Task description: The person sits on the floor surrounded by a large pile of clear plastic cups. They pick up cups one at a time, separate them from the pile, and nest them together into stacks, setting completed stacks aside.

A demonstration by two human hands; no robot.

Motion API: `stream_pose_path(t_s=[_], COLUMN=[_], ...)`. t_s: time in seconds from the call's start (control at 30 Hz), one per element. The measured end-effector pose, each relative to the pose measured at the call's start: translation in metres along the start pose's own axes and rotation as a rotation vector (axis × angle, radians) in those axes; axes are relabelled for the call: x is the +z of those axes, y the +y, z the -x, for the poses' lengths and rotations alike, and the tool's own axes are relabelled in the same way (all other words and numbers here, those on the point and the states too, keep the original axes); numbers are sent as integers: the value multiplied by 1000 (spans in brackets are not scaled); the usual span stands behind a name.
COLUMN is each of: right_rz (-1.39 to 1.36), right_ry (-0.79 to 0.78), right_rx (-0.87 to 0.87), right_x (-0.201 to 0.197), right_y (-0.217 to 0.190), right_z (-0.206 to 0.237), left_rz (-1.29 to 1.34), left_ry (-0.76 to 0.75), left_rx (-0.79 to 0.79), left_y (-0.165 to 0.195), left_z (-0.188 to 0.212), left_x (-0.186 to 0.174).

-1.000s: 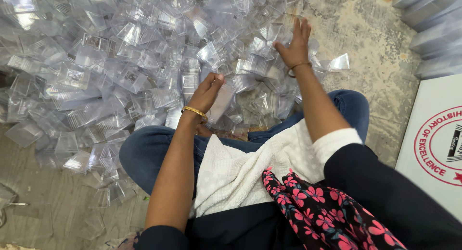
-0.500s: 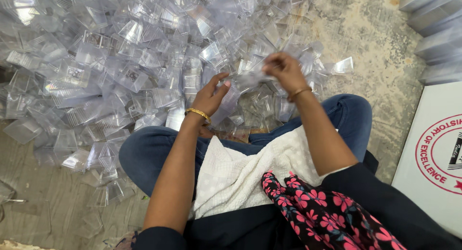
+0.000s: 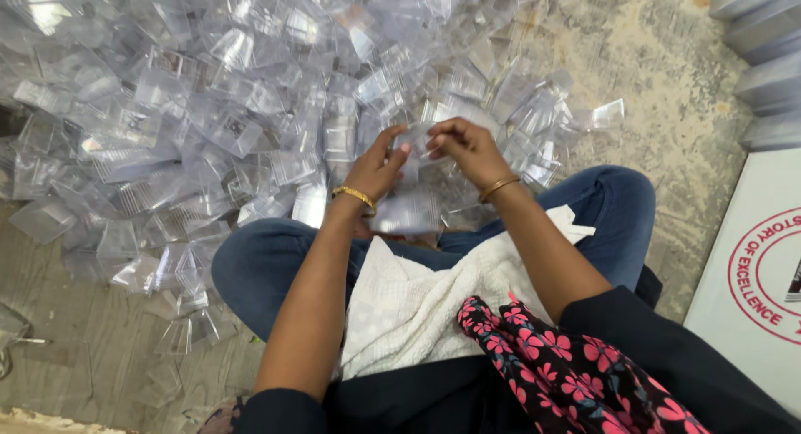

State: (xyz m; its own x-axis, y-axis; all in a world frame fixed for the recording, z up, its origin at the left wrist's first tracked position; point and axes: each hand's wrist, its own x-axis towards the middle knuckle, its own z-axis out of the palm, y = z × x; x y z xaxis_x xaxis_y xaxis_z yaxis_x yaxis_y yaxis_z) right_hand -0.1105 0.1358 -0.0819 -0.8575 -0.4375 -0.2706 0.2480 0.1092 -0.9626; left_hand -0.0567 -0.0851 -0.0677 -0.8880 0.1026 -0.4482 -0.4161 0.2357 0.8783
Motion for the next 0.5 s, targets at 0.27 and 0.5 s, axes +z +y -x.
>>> stream_pose_path(t_s=[0.27, 0.5], right_rz=[-134, 809], right_ry=[-81, 226], right_rx=[-31, 352], right_x=[6, -16], right_y=[-26, 15], right_z=[45, 88], left_rz=[85, 256], left_ry=[-161, 89], left_rx=[110, 218], left_y=[5, 1], left_z=[3, -6], left_x=[1, -11])
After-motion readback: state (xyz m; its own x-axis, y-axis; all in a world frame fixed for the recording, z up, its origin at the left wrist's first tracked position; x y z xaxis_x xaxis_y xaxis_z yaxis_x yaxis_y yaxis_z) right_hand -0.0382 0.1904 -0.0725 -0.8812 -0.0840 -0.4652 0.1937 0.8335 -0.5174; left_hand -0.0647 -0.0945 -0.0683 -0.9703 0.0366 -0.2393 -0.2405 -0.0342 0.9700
